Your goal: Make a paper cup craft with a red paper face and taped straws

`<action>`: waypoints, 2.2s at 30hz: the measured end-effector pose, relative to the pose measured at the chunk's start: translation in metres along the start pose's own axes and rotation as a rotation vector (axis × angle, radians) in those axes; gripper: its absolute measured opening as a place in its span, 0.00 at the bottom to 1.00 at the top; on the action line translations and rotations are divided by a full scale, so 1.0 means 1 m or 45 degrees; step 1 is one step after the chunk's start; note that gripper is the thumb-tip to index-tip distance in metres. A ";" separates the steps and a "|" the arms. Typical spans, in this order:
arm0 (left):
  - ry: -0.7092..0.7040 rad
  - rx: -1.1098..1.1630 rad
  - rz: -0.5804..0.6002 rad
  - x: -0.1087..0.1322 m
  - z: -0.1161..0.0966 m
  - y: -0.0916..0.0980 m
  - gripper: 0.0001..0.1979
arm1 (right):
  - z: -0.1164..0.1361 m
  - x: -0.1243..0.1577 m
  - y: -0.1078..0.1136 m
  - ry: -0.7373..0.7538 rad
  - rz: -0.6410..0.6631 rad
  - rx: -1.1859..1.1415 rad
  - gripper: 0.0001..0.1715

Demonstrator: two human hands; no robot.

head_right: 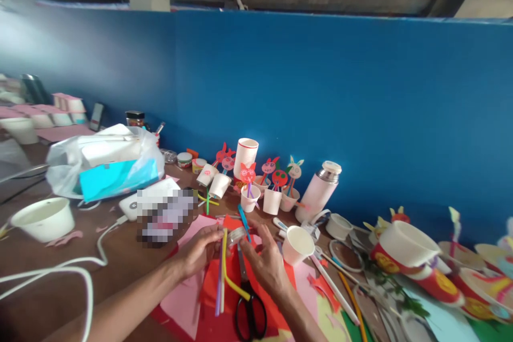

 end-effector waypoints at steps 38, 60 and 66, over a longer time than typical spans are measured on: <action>-0.040 0.167 -0.168 0.003 -0.003 0.006 0.10 | 0.003 0.005 -0.015 0.101 -0.008 0.158 0.17; -0.187 -0.784 0.062 0.018 -0.010 -0.028 0.18 | -0.021 0.007 -0.021 -0.342 0.028 -0.636 0.19; -0.206 -0.910 -0.020 0.019 -0.010 -0.027 0.19 | -0.027 0.004 -0.016 -0.348 -0.033 -0.498 0.20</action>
Point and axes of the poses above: each hand's wrist, its own x-axis away from the middle knuckle, its own y-axis out of the back of the hand, z = x × y, the point moved 9 cm from there along -x, towards the middle knuckle, and after that the axes turned 15 degrees about -x, right-handed, at the moved point
